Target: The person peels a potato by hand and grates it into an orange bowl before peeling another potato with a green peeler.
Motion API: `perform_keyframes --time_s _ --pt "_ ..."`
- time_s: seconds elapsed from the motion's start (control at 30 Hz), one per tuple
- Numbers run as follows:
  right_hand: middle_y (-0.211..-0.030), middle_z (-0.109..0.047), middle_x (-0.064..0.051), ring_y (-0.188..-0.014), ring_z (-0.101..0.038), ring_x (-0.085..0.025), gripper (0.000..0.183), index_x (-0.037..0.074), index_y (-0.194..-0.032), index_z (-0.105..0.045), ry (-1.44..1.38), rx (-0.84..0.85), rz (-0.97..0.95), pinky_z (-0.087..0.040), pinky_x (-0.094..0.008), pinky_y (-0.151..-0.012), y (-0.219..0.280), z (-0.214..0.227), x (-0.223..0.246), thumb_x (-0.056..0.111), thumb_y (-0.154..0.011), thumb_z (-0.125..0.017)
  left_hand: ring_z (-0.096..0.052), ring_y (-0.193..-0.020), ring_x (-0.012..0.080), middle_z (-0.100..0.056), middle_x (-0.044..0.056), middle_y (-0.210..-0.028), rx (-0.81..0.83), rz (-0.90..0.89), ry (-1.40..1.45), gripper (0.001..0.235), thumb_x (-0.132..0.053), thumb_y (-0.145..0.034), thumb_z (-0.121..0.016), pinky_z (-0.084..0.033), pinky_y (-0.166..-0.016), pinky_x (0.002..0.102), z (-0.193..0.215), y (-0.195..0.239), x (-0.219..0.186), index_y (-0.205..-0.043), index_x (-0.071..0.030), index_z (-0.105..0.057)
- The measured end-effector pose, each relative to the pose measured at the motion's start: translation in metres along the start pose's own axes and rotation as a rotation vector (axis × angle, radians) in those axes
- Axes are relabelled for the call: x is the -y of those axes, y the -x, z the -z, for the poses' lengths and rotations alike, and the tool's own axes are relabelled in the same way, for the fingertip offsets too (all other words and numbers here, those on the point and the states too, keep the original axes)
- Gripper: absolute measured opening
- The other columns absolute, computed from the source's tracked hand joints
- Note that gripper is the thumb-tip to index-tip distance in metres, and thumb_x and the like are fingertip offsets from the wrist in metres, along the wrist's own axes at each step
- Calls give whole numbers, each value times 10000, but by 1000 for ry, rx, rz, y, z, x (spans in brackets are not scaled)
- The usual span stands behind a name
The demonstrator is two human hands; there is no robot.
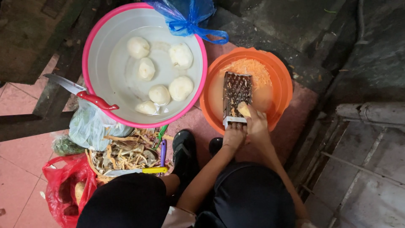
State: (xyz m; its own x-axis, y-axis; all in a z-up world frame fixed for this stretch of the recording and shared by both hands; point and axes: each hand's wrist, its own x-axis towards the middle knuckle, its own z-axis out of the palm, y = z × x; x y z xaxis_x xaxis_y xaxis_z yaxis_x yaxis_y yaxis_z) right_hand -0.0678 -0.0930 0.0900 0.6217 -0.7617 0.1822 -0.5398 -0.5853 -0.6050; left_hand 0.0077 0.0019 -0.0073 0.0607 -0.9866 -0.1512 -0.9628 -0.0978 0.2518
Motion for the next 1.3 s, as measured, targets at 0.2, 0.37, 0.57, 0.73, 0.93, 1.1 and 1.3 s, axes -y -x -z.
perform_keyframes --time_s 0.2,0.37,0.57,0.73,0.93,1.1,1.3 --pt "-1124 -668 -252 -954 -595 -427 496 0 -1269 -660 99 -80 111 -520 -474 -862 -24 -3 9 10 -775 -620 -641 -1055 281 -692 76 -1124 -244 -43 -254 610 -566 -757 -742 -506 -858 434 -47 -9 8 -1169 -129 -633" --pt "-1120 -658 -232 -950 -630 -358 498 73 -1407 -619 42 118 -96 -571 -427 -788 -88 -72 -83 -85 -947 -512 -687 -920 342 -715 167 -1035 109 -67 12 759 -727 -758 -626 -523 -788 452 28 -2 14 -1128 -65 -644" --pt "-903 -631 -216 -854 -599 -401 582 124 -1335 -688 150 73 132 -492 -522 -816 -16 -15 -4 -59 -789 -604 -681 -932 268 -736 76 -1002 -69 -77 -83 287 -380 -1001 -556 -484 -778 407 -34 3 33 -1036 -150 -724" --pt "-1033 -645 -223 -966 -592 -409 582 44 -1373 -648 158 -19 7 -496 -480 -885 -52 -35 -8 -67 -803 -612 -677 -970 293 -735 81 -970 -108 -117 -62 327 -437 -969 -528 -500 -821 439 -46 16 23 -976 -176 -723" --pt "-1110 -542 -126 -969 -490 -281 539 72 -1408 -523 -317 111 -199 -410 -319 -817 -40 -122 -114 -26 -880 -479 -684 -880 291 -741 102 -927 -246 -98 -45 453 -538 -966 -489 -508 -759 438 10 13 24 -967 -140 -704" --pt "-1080 -663 -192 -1014 -614 -394 496 91 -1283 -647 49 -48 -20 -517 -454 -914 -16 -21 -6 0 -796 -615 -682 -829 235 -724 45 -883 -139 -103 -73 199 -301 -989 -542 -495 -743 414 -83 -3 32 -1010 -172 -692" --pt "-1261 -609 -313 -1110 -579 -474 590 -10 -1389 -619 112 -176 108 -483 -506 -979 -115 -46 -26 -110 -813 -543 -695 -743 256 -708 83 -692 -302 -32 105 371 -450 -928 -600 -501 -684 415 11 -3 22 -747 -137 -684"
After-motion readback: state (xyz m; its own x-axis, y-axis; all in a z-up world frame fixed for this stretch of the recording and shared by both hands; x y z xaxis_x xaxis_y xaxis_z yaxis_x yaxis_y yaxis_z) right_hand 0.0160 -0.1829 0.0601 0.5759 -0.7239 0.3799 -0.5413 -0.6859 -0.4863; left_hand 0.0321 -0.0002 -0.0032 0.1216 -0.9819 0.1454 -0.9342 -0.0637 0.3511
